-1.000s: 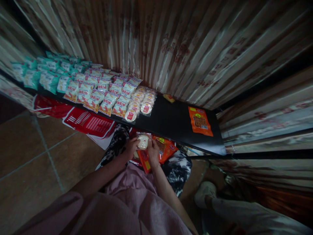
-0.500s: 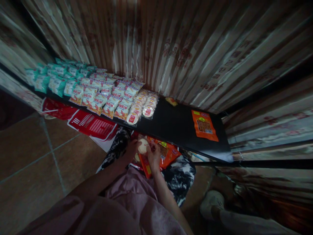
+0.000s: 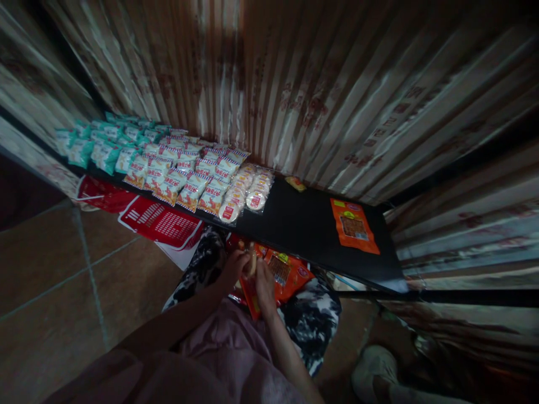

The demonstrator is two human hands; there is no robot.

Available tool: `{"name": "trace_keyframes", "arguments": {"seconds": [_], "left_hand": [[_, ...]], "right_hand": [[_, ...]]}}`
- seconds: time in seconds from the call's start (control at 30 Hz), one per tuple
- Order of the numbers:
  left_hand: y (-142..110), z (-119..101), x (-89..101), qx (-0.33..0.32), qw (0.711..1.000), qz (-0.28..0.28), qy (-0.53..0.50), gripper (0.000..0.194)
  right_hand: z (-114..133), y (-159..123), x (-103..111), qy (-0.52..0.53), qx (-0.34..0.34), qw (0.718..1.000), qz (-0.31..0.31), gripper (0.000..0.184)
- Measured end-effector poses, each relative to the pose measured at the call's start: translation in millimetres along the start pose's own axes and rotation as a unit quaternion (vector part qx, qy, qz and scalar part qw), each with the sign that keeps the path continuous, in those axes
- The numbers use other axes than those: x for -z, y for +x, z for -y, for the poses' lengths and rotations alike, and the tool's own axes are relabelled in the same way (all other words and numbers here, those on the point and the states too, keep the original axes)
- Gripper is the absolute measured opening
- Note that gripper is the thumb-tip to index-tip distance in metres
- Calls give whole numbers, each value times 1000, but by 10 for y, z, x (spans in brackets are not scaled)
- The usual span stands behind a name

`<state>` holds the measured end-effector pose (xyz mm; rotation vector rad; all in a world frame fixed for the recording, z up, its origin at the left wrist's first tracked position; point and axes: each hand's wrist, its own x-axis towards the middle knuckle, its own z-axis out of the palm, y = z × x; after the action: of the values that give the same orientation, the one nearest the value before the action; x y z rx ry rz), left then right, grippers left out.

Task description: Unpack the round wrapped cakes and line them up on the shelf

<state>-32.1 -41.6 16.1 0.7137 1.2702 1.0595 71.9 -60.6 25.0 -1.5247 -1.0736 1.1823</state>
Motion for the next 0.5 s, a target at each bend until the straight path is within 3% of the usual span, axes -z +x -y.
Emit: {"name": "trace_keyframes", "arguments": {"seconds": [0.27, 0.5], "left_hand": [[106, 185, 77, -64, 987, -45, 141, 8], [149, 248, 91, -62, 986, -79, 135, 21]], "right_hand": [[23, 7, 25, 39, -16, 999, 34, 38], [8, 29, 50, 106, -66, 992, 5, 40]]}}
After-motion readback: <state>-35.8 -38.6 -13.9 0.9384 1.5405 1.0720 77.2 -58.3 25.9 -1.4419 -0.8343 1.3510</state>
